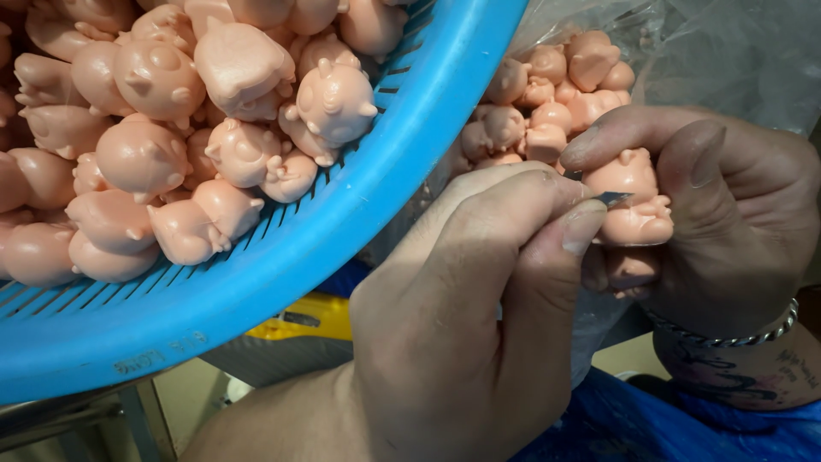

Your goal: Trimming excess plastic flash from small figurines using a small handheld blade.

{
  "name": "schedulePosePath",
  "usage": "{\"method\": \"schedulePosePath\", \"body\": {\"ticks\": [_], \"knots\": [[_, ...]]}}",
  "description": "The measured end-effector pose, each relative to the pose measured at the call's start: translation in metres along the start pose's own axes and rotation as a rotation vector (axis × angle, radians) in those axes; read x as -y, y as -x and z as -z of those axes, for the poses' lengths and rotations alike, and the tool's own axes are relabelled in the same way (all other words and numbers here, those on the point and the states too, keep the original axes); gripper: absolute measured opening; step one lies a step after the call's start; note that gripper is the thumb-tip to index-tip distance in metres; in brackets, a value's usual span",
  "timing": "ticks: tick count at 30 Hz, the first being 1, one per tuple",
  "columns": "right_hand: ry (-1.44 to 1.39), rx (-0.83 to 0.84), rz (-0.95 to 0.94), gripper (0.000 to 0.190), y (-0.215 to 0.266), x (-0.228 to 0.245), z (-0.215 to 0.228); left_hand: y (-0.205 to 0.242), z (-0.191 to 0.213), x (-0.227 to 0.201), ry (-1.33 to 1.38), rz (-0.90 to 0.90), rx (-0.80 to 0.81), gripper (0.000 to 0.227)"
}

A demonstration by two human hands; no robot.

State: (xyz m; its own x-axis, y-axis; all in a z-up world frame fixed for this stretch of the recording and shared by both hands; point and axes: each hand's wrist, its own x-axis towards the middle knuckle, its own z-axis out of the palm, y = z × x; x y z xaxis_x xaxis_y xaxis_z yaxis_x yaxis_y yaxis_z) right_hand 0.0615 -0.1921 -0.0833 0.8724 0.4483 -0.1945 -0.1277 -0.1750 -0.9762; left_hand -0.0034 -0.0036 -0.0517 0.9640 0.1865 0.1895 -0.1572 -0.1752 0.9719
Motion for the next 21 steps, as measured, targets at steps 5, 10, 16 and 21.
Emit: {"method": "schedulePosePath", "body": {"ticks": [5, 10, 16, 21], "knots": [[-0.076, 0.037, -0.015, 0.048, -0.0007, 0.0003, 0.0005, -0.0006, 0.0017, 0.0006, -0.011, -0.014, 0.009, 0.019], [-0.028, 0.023, 0.011, 0.048, -0.002, -0.0007, -0.0023, -0.0006, 0.0028, 0.0017, -0.017, -0.024, 0.016, 0.02], [-0.05, -0.006, -0.001, 0.049, -0.0005, -0.0008, -0.0043, -0.0035, 0.0036, 0.0032, -0.027, -0.038, 0.024, 0.021], [-0.062, 0.044, -0.009, 0.051, -0.0035, 0.0013, -0.0024, -0.0023, 0.0035, 0.003, -0.034, -0.047, 0.031, 0.021]]}}
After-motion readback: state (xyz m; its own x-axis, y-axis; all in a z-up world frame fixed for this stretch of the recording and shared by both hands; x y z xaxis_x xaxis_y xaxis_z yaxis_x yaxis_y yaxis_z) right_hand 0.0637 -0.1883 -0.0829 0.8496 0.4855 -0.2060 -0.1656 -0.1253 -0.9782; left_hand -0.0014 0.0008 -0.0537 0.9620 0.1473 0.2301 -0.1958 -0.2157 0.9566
